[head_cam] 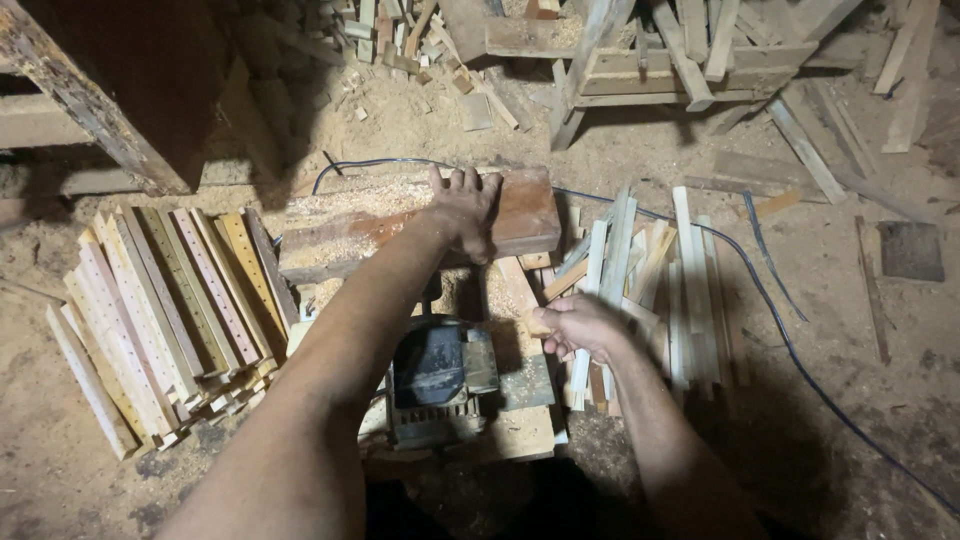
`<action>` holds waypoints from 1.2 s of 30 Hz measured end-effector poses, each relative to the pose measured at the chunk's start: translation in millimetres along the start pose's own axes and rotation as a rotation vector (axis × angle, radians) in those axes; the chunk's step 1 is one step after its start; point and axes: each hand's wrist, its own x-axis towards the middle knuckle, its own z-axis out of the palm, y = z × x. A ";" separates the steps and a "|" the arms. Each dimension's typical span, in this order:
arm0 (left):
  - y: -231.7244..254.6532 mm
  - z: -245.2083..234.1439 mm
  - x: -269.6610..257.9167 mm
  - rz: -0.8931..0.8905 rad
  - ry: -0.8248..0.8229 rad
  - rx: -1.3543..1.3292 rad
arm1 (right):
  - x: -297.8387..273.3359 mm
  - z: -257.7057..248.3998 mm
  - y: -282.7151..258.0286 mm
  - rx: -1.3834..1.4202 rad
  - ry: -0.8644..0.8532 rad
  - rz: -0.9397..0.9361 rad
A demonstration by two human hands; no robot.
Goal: Drilling holes into small wooden slats using a bench-mounted drill and a positioning jig.
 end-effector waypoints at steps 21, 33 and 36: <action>2.2 -22.6 -16.2 0.005 -0.088 -0.101 | 13.6 21.2 -7.9 -0.559 0.384 -0.174; -27.8 -9.5 10.2 0.015 0.093 -0.401 | -1.9 44.1 -11.0 -0.474 0.423 -0.260; -35.8 15.1 36.9 -0.011 0.113 -0.332 | 24.0 36.9 3.8 -0.476 0.452 -0.268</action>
